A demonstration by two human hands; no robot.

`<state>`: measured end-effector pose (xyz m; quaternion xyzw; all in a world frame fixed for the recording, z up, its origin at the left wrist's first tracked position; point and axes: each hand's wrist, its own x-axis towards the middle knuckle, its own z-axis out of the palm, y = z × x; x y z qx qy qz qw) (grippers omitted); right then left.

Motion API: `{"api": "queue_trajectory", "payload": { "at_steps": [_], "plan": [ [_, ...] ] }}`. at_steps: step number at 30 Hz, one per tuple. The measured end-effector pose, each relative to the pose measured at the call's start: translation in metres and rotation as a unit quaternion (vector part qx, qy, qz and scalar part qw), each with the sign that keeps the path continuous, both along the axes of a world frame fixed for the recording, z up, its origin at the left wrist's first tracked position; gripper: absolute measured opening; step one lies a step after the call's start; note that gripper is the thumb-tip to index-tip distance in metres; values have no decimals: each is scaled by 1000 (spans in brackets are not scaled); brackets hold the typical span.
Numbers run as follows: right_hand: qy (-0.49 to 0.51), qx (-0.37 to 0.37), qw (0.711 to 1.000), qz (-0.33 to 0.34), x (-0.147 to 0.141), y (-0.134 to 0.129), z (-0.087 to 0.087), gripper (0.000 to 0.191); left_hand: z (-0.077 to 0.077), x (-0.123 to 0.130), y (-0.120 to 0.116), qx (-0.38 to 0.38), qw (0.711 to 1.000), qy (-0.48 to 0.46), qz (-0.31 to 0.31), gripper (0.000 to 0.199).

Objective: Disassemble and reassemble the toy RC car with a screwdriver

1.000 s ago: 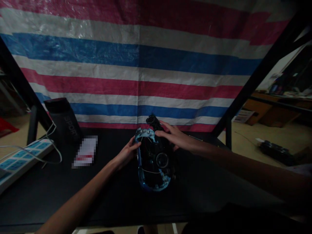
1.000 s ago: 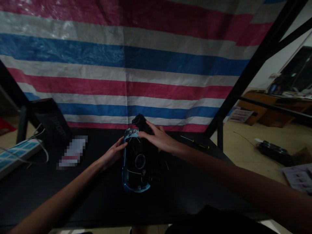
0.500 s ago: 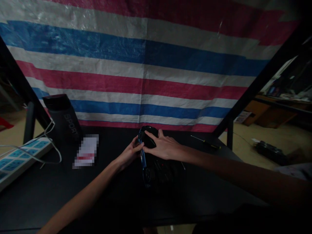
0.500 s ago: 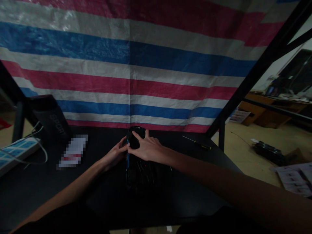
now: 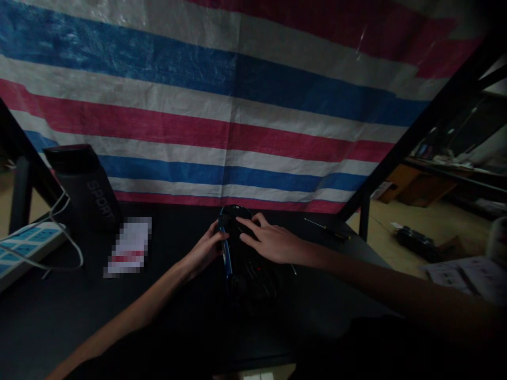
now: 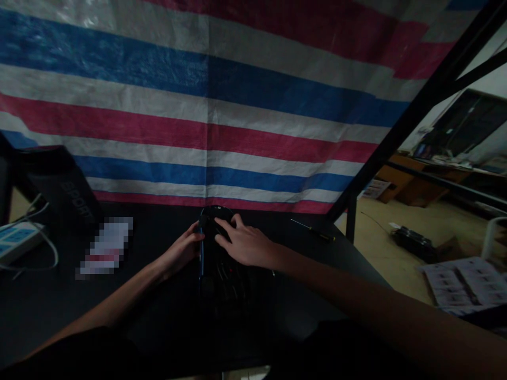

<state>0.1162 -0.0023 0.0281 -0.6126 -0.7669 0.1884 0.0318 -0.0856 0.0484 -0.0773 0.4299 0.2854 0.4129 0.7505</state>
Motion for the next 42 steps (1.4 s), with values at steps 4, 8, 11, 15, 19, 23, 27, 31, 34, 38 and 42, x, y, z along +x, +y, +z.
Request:
{"api": "queue_trajectory", "payload": {
  "at_steps": [4, 8, 11, 15, 19, 23, 27, 31, 34, 38, 42],
  "plan": [
    [35, -16, 999, -6, 20, 2, -10, 69, 1, 3, -1, -6, 1000, 12, 26, 75],
    [72, -40, 996, -26, 28, 14, -22, 73, -1, 4, 0, -11, 999, 18, 36, 75],
    [105, -43, 993, -20, 37, 22, -31, 71, -3, 5, 0, -8, 999, 18, 30, 73],
    [108, 8, 994, 2, 71, 19, -41, 46, -4, 6, 1, 0, 999, 30, 33, 67],
    [44, 42, 996, 67, 114, -1, -48, 6, -4, 8, 0, -4, 999, 26, 41, 69],
    [13, 51, 994, 98, 131, -16, -56, 6, -5, 7, 0, -7, 999, 26, 40, 73],
    [21, 50, 992, 113, 124, -15, -68, 5, -5, 6, 2, -22, 998, 36, 44, 73],
    [43, 49, 993, 96, 119, -12, -78, 10, 0, 7, 1, -36, 998, 34, 49, 73],
    [70, 40, 993, 85, 118, -15, -81, 17, 7, 7, -2, -44, 996, 50, 53, 71],
    [113, 41, 991, 67, 118, -19, -84, 18, 11, 6, -4, -49, 996, 59, 48, 71],
    [173, 38, 984, 28, 113, -15, -83, 10, 7, 4, -3, -54, 996, 55, 43, 76]
  ]
}}
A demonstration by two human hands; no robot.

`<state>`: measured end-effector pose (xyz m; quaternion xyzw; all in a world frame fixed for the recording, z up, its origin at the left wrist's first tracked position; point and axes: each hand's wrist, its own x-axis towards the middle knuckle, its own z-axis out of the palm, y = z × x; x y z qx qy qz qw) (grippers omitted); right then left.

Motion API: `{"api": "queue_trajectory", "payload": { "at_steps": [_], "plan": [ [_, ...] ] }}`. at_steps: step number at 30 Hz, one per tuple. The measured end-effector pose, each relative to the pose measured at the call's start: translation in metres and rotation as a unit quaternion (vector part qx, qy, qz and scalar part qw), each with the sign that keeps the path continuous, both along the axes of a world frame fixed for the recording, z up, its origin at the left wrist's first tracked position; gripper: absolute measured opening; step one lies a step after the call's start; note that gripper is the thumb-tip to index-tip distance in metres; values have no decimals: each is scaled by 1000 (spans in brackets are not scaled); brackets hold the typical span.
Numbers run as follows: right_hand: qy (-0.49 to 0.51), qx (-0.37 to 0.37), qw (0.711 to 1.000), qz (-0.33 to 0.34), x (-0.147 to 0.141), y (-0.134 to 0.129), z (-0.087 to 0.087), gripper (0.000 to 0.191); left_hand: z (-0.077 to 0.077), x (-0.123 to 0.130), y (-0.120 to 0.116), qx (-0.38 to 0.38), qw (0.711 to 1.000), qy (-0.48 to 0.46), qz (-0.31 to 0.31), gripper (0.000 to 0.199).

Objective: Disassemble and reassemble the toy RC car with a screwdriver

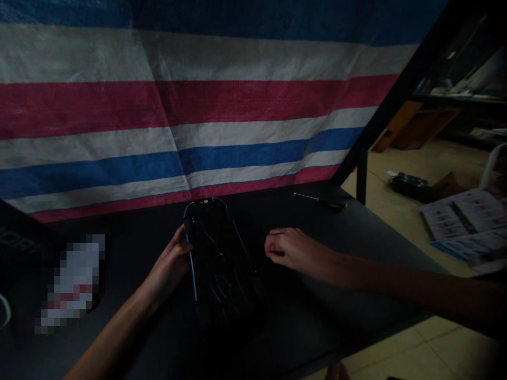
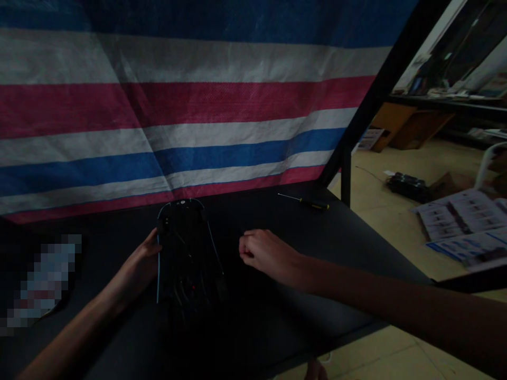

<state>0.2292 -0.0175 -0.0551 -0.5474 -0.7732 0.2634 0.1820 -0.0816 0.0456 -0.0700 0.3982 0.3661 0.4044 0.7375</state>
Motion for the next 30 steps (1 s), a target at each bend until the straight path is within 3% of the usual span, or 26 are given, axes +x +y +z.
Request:
{"api": "queue_trajectory", "payload": {
  "at_steps": [4, 9, 15, 30],
  "plan": [
    [98, -29, 994, -30, -14, 6, 16, 14, -3, -1, 1, 5, 1000, -10, -4, 73],
    [255, -57, 962, -78, -38, 4, 29, 20, -3, -1, 1, 6, 1000, -24, -14, 71],
    [261, -53, 961, -76, -53, 9, 22, 21, -10, -1, 3, 6, 999, -45, -15, 72],
    [237, -68, 965, -95, -50, 1, 16, 20, -9, -3, 1, -2, 999, -39, -28, 77]
  ]
}}
